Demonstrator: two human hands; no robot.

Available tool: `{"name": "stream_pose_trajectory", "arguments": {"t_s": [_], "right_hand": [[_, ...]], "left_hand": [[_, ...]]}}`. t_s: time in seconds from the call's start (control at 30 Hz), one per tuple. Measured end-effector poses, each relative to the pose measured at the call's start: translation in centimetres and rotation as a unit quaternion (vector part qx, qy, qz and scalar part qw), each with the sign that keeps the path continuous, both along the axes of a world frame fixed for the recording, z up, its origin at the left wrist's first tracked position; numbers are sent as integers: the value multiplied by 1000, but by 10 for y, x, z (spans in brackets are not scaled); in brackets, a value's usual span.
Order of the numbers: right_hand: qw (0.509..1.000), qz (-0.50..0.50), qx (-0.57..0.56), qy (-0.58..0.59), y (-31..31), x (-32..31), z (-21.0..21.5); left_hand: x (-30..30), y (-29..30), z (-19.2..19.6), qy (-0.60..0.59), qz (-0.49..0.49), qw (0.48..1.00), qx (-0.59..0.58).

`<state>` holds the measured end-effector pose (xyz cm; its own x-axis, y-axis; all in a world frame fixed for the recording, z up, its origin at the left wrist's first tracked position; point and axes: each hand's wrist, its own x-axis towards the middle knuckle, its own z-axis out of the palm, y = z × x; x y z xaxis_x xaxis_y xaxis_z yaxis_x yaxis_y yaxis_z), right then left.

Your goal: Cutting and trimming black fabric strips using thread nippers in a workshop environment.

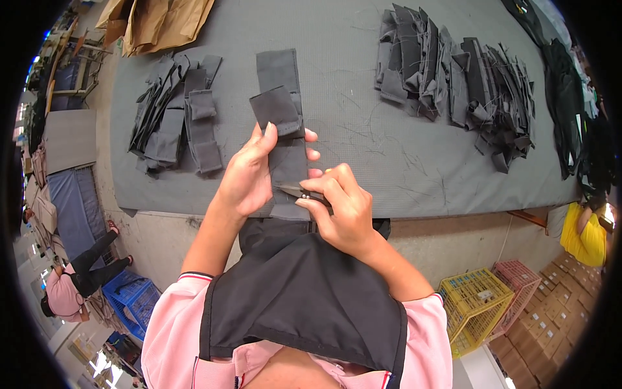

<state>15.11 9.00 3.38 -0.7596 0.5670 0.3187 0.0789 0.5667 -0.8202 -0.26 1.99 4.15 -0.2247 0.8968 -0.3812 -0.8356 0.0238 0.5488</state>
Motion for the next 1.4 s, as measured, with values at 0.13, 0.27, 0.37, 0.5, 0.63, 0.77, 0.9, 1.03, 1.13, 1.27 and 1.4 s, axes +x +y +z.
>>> {"name": "stream_pose_trajectory", "arguments": {"t_s": [0.13,0.27,0.37,0.5,0.63,0.77,0.9,1.03,1.13,1.27,1.4], "right_hand": [[996,-17,-88,-27,1,-6,2],[998,-20,-61,-14,18,-11,4],[995,-42,-61,-67,27,-17,-9],[998,-42,-44,11,35,-22,-31],[972,-80,-203,88,40,-34,-22],[871,-89,-474,91,45,-35,-5],[856,-35,-514,45,46,-38,-3],[788,45,-613,-40,56,-38,-2],[785,64,-616,-18,51,-32,-17],[966,-117,-225,-42,24,7,2],[995,-58,-10,-81,14,28,14]], "left_hand": [[-1,-2,-7,-32,-26,999,-23],[8,-6,-11,-9,-25,999,-30],[21,-12,-3,87,-61,994,-35],[30,-14,2,160,-64,984,-39],[37,-18,-4,206,-23,978,-34],[41,-24,-15,148,-30,986,-73],[31,-30,-24,486,-79,869,-37],[17,-15,-9,709,-12,702,64],[9,-16,-18,745,-73,660,61],[13,-27,-24,619,-17,785,3],[13,-27,-24,623,-24,782,0]]}}
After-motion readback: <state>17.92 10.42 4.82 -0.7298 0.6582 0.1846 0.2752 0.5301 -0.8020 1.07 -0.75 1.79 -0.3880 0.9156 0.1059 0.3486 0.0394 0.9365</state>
